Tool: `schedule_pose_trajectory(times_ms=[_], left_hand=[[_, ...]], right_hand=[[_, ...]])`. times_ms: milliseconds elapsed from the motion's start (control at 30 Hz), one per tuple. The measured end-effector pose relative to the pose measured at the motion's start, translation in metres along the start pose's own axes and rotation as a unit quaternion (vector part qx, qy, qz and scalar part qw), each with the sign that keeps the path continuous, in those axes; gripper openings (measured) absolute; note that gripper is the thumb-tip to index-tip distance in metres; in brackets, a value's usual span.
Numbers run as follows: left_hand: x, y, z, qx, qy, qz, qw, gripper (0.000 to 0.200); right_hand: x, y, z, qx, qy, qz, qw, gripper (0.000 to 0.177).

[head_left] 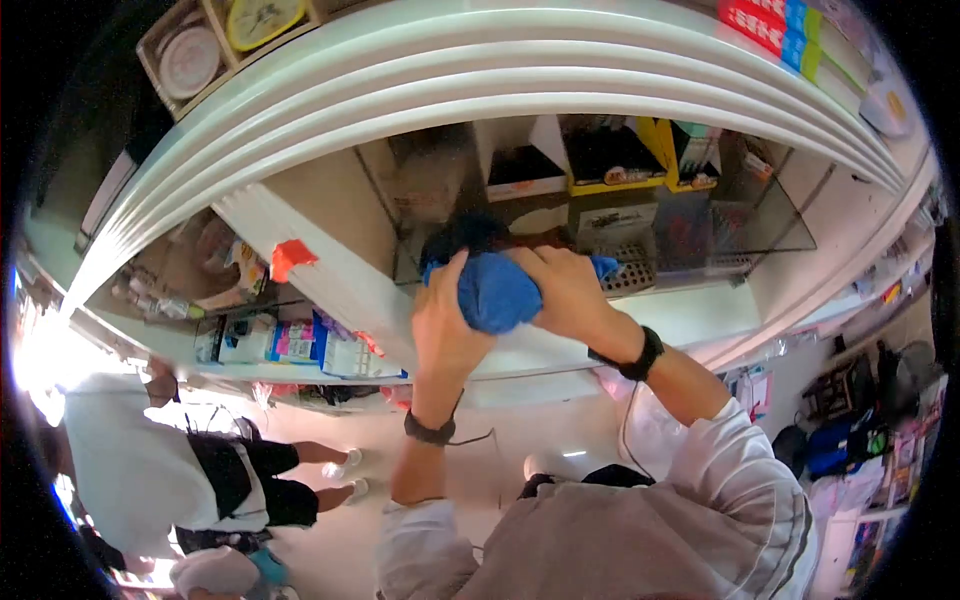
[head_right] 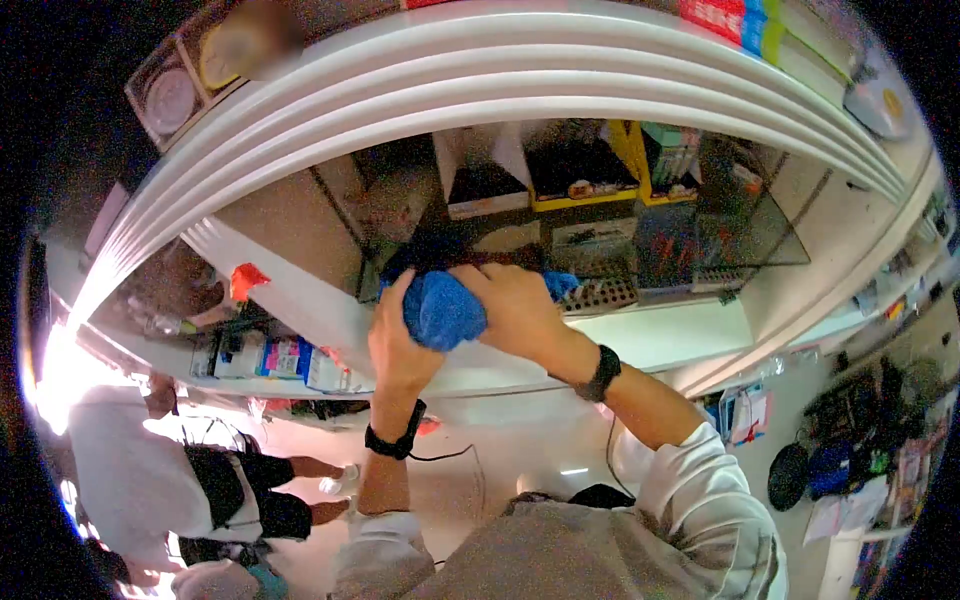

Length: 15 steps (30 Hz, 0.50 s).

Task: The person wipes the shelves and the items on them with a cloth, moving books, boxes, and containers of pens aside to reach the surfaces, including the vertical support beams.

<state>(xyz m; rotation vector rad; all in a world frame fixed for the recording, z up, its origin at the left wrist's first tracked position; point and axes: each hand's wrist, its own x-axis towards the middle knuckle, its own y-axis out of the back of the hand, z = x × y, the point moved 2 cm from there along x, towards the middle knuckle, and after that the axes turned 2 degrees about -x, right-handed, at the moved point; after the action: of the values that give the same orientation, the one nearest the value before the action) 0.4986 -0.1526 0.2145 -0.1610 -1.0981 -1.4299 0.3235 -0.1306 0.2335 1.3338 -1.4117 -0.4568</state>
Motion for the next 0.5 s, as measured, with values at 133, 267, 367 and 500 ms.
schedule_pose_trajectory(times_ms=[133, 267, 367, 500], left_hand=[[-0.012, 0.022, 0.041, -0.039, -0.169, -0.018, 0.985, 0.078], [-0.030, 0.053, 0.072, -0.011, -0.348, -0.102, 0.932, 0.088], [-0.043, 0.063, 0.088, -0.032, -0.416, -0.154, 0.896, 0.088], [-0.047, 0.072, 0.110, -0.052, -0.475, -0.200, 0.855, 0.089]], right_hand=[[-0.050, 0.026, -0.012, 0.143, 0.070, 0.113, 0.981, 0.071], [-0.094, 0.082, -0.045, 0.136, 0.046, 0.115, 0.983, 0.070], [-0.113, 0.107, -0.062, 0.166, 0.067, 0.156, 0.971, 0.054], [-0.129, 0.128, -0.080, 0.144, 0.105, 0.290, 0.940, 0.033]])
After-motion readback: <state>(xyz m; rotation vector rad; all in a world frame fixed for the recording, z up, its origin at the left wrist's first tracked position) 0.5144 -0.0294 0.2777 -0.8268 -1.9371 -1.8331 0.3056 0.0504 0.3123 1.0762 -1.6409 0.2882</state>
